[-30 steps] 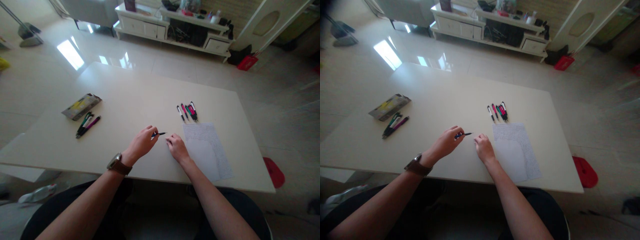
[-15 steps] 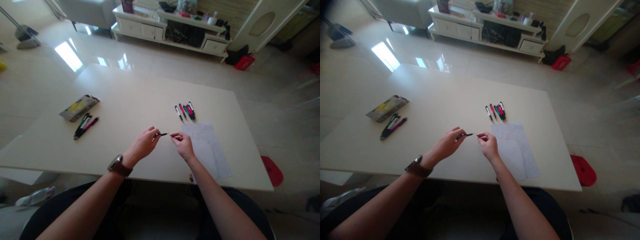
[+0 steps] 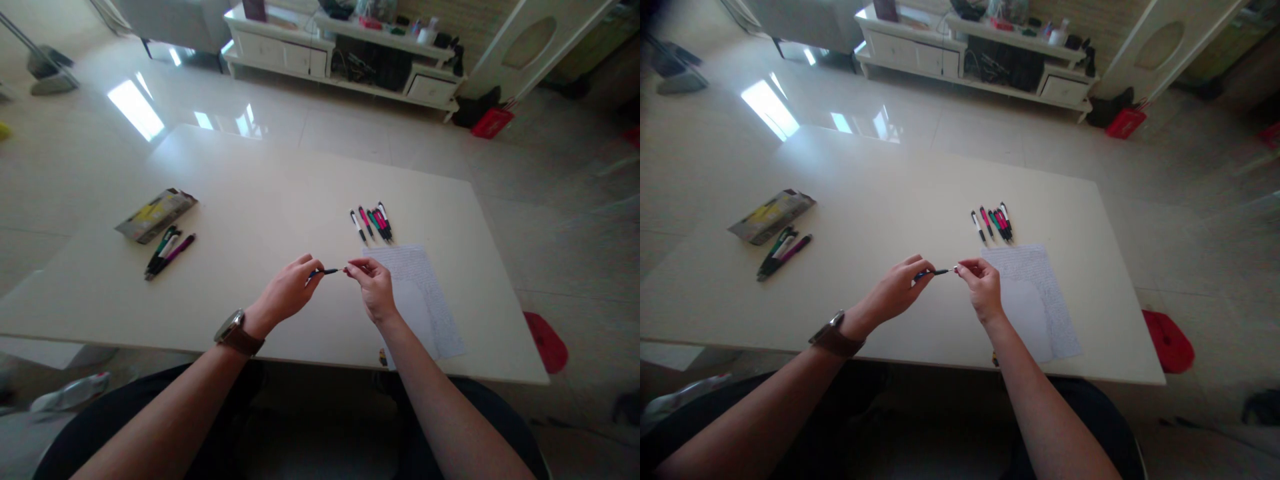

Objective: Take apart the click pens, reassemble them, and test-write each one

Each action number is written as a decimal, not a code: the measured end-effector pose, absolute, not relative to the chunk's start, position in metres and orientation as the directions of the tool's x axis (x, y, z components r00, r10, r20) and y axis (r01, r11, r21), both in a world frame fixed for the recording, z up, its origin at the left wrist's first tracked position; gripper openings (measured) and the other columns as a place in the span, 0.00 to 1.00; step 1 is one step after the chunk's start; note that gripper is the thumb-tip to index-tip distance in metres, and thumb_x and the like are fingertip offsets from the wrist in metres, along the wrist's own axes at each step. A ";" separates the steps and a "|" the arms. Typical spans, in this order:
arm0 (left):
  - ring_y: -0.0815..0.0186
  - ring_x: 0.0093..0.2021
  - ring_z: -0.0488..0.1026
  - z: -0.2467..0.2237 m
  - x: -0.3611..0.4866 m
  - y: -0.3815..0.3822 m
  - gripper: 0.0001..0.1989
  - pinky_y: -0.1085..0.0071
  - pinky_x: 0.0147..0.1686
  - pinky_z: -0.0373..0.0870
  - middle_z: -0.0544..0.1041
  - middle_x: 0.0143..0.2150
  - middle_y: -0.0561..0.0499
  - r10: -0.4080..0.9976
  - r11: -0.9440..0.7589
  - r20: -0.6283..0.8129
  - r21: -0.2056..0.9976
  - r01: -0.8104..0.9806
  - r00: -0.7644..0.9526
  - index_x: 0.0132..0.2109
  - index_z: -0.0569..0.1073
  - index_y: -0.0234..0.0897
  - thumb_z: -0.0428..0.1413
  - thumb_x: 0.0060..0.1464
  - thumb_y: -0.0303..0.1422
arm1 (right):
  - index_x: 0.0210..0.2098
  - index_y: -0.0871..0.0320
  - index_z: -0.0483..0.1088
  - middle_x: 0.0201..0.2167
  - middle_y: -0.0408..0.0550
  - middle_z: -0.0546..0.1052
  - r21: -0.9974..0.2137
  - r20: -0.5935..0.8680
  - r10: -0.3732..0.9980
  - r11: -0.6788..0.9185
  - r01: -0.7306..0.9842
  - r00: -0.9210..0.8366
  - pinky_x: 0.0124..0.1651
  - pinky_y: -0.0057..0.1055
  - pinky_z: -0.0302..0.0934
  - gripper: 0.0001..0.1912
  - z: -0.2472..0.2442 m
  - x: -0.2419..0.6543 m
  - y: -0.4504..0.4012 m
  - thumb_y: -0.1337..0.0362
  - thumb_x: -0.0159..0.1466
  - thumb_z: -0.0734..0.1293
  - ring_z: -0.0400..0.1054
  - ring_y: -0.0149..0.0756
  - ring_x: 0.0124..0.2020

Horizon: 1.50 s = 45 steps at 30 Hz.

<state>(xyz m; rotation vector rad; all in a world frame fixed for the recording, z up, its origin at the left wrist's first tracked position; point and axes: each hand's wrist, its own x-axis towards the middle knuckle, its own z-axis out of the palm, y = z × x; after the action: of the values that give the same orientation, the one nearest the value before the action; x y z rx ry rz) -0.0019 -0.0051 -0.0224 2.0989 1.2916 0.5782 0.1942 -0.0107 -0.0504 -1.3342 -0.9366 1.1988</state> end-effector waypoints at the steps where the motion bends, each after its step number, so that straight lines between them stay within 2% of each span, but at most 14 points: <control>1: 0.66 0.35 0.68 -0.022 -0.003 -0.005 0.10 0.68 0.36 0.64 0.71 0.39 0.49 0.901 -0.345 0.051 0.687 0.640 0.431 0.44 0.72 0.39 0.48 0.67 0.35 | 0.32 0.58 0.76 0.28 0.44 0.80 -0.987 -0.145 0.974 -0.130 -0.094 0.174 0.43 0.33 0.68 0.09 -0.050 0.193 -0.011 0.61 0.54 0.75 0.75 0.34 0.32; 12: 0.65 0.37 0.70 -0.016 -0.012 -0.005 0.09 0.67 0.38 0.66 0.72 0.40 0.48 0.894 -0.360 0.054 0.678 0.641 0.445 0.44 0.73 0.38 0.48 0.66 0.33 | 0.34 0.58 0.76 0.30 0.47 0.80 -0.988 -0.152 0.988 -0.153 0.014 0.016 0.43 0.36 0.70 0.14 -0.052 0.187 -0.016 0.56 0.54 0.76 0.76 0.38 0.34; 22: 0.64 0.39 0.72 -0.016 -0.018 -0.004 0.10 0.67 0.40 0.68 0.74 0.42 0.47 0.861 -0.410 0.040 0.644 0.646 0.507 0.44 0.74 0.39 0.49 0.65 0.32 | 0.34 0.57 0.73 0.30 0.47 0.79 -0.947 -0.071 0.992 -0.035 0.319 -0.101 0.39 0.33 0.66 0.11 -0.050 0.191 -0.019 0.54 0.63 0.69 0.74 0.37 0.33; 24: 0.64 0.39 0.72 -0.015 -0.017 -0.004 0.10 0.68 0.40 0.68 0.74 0.42 0.47 0.857 -0.419 0.043 0.640 0.644 0.514 0.44 0.75 0.39 0.49 0.65 0.32 | 0.31 0.56 0.73 0.27 0.46 0.78 -0.921 -0.048 0.990 0.007 0.389 -0.130 0.37 0.31 0.64 0.14 -0.048 0.191 -0.020 0.53 0.66 0.66 0.73 0.36 0.31; 28: 0.64 0.39 0.72 -0.013 -0.016 -0.006 0.12 0.67 0.41 0.67 0.74 0.41 0.47 0.838 -0.433 0.040 0.656 0.619 0.544 0.42 0.75 0.39 0.47 0.66 0.32 | 0.23 0.57 0.69 0.17 0.42 0.71 -0.860 -0.076 0.986 0.011 0.509 -0.149 0.27 0.29 0.56 0.24 -0.043 0.191 -0.024 0.50 0.70 0.60 0.66 0.31 0.20; 30: 0.64 0.40 0.72 -0.012 -0.014 -0.007 0.12 0.67 0.41 0.68 0.74 0.41 0.47 0.833 -0.432 0.038 0.667 0.607 0.551 0.42 0.75 0.38 0.47 0.66 0.32 | 0.23 0.57 0.69 0.16 0.42 0.70 -0.868 -0.085 0.987 -0.006 0.496 -0.138 0.26 0.28 0.56 0.25 -0.043 0.192 -0.025 0.49 0.70 0.59 0.65 0.31 0.19; 33: 0.64 0.39 0.72 -0.011 -0.013 -0.009 0.10 0.67 0.40 0.68 0.74 0.42 0.47 0.838 -0.425 0.037 0.672 0.607 0.545 0.47 0.75 0.40 0.50 0.65 0.34 | 0.32 0.56 0.72 0.21 0.42 0.74 -0.930 -0.072 0.992 -0.028 0.367 -0.105 0.29 0.28 0.61 0.19 -0.046 0.192 -0.026 0.48 0.67 0.64 0.70 0.33 0.24; 35: 0.65 0.39 0.73 -0.012 -0.012 -0.009 0.10 0.67 0.40 0.68 0.74 0.42 0.47 0.832 -0.429 0.035 0.673 0.603 0.553 0.49 0.74 0.41 0.52 0.64 0.35 | 0.35 0.56 0.72 0.23 0.42 0.75 -0.958 -0.079 0.994 -0.055 0.280 -0.076 0.30 0.28 0.64 0.16 -0.048 0.192 -0.027 0.48 0.64 0.67 0.71 0.33 0.25; 38: 0.65 0.38 0.72 -0.014 -0.013 -0.008 0.10 0.68 0.39 0.67 0.73 0.42 0.48 0.823 -0.432 0.037 0.689 0.582 0.567 0.47 0.75 0.41 0.50 0.66 0.35 | 0.31 0.57 0.72 0.23 0.44 0.76 -0.971 -0.095 0.993 -0.077 0.227 -0.067 0.30 0.29 0.66 0.16 -0.046 0.191 -0.027 0.50 0.62 0.70 0.72 0.34 0.25; 43: 0.65 0.38 0.71 -0.015 -0.015 -0.006 0.08 0.68 0.39 0.66 0.72 0.41 0.48 0.851 -0.407 0.054 0.697 0.590 0.522 0.43 0.74 0.39 0.50 0.66 0.33 | 0.37 0.57 0.75 0.29 0.48 0.80 -0.980 -0.116 0.987 -0.094 0.174 -0.116 0.30 0.31 0.68 0.14 -0.038 0.189 -0.026 0.52 0.61 0.71 0.75 0.37 0.30; 45: 0.66 0.38 0.71 -0.015 -0.015 -0.005 0.07 0.68 0.39 0.66 0.72 0.41 0.49 0.849 -0.408 0.058 0.704 0.581 0.526 0.42 0.73 0.39 0.51 0.65 0.32 | 0.32 0.58 0.74 0.25 0.46 0.78 -0.969 -0.126 0.984 -0.094 0.230 -0.129 0.27 0.29 0.66 0.17 -0.037 0.189 -0.026 0.50 0.65 0.67 0.73 0.35 0.25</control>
<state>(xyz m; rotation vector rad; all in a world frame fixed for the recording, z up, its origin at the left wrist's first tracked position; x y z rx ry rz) -0.0154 -0.0051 -0.0148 2.1353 1.1559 0.5496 0.1891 -0.0255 -0.0370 -1.3898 -1.4306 1.2855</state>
